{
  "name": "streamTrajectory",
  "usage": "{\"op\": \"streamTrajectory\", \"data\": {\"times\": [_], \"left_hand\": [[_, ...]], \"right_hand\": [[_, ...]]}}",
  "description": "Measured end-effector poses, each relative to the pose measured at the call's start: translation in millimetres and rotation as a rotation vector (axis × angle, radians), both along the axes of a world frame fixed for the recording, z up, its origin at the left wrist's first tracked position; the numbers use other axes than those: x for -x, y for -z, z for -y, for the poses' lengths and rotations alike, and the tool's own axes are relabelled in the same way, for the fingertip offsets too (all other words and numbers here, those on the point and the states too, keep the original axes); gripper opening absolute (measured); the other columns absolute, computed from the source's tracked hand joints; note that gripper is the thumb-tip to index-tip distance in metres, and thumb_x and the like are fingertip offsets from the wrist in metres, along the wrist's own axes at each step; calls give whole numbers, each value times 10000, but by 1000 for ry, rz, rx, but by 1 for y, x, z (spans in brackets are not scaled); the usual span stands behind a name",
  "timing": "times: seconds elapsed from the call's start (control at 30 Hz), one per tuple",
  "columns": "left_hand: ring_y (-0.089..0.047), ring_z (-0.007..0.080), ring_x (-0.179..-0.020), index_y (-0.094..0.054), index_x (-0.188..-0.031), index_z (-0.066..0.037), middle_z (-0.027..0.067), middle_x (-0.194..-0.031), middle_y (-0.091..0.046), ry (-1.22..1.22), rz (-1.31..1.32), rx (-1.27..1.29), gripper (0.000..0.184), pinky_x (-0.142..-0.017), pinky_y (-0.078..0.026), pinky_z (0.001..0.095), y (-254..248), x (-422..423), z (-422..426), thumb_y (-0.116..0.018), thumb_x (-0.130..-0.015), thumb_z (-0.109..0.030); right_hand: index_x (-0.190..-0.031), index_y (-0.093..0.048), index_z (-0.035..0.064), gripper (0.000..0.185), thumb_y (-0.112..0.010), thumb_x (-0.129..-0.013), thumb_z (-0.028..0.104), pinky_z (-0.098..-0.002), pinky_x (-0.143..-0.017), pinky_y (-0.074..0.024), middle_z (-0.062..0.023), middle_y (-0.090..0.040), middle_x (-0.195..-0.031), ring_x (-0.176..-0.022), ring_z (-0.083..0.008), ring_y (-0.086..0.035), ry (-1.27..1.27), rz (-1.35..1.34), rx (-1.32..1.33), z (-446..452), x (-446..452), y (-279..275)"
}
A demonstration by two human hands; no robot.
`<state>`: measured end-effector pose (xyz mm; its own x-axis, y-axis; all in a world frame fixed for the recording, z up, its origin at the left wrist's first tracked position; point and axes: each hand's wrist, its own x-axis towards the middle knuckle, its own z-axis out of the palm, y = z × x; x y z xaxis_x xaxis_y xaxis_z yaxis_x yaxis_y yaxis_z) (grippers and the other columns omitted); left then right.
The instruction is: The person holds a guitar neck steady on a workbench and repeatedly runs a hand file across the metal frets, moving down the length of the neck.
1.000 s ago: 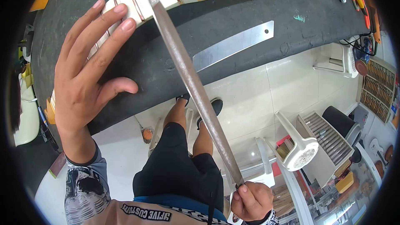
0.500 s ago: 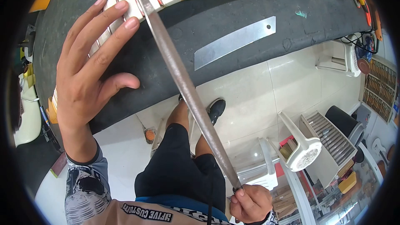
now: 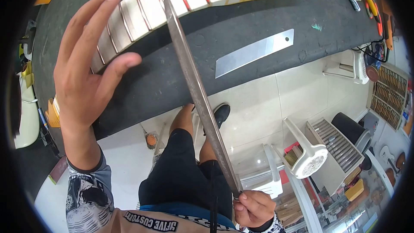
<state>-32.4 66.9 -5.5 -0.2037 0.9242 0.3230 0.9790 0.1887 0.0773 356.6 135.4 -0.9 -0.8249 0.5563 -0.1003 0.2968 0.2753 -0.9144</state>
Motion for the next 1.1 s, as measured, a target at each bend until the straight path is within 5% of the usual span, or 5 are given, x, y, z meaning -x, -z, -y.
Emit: {"op": "streamTrajectory", "data": {"times": [0.17,0.27,0.87,0.93,1.1], "left_hand": [[-620,308,-1028,-604,-1272,-39,166,-1148,-644,-143,69,15,668,-860,-503,362,3,-5,8,-792,-708,-345],[-623,306,-976,-609,-1263,-32,165,-1094,-653,-169,92,-12,657,-835,-500,364,3,-6,5,-797,-709,-332],[-623,301,-956,-575,-1283,24,179,-1086,-646,-170,200,47,731,-820,-502,371,-1,-4,-1,-777,-715,-389],[-621,301,-956,-572,-1287,23,179,-1088,-644,-165,209,52,737,-821,-501,372,-1,-3,-1,-777,-714,-392],[-617,308,-978,-573,-1290,14,175,-1109,-638,-192,231,87,732,-838,-499,373,-5,-6,-2,-771,-717,-396]], "right_hand": [[-1150,-643,31,351,-673,-800,28,-275,-511,-518,-128,-653,-709,-536,-209,-640,59,25,29,8,-9,-1],[-1267,-559,69,357,-590,-911,67,-259,-409,-439,-77,-574,-600,-433,-146,-561,-21,11,-63,3,2,-3],[-1219,-607,-1,385,-578,-835,-15,-246,-482,-457,-57,-571,-569,-466,-149,-571,-69,20,-112,-39,108,-20],[-1183,-645,-14,420,-664,-766,-62,-269,-576,-537,-148,-668,-742,-598,-215,-656,-42,69,-17,-52,151,-24],[-1246,-589,-51,395,-617,-864,43,-237,-501,-437,-98,-613,-661,-524,-119,-566,40,-17,120,-75,199,-11]]}}
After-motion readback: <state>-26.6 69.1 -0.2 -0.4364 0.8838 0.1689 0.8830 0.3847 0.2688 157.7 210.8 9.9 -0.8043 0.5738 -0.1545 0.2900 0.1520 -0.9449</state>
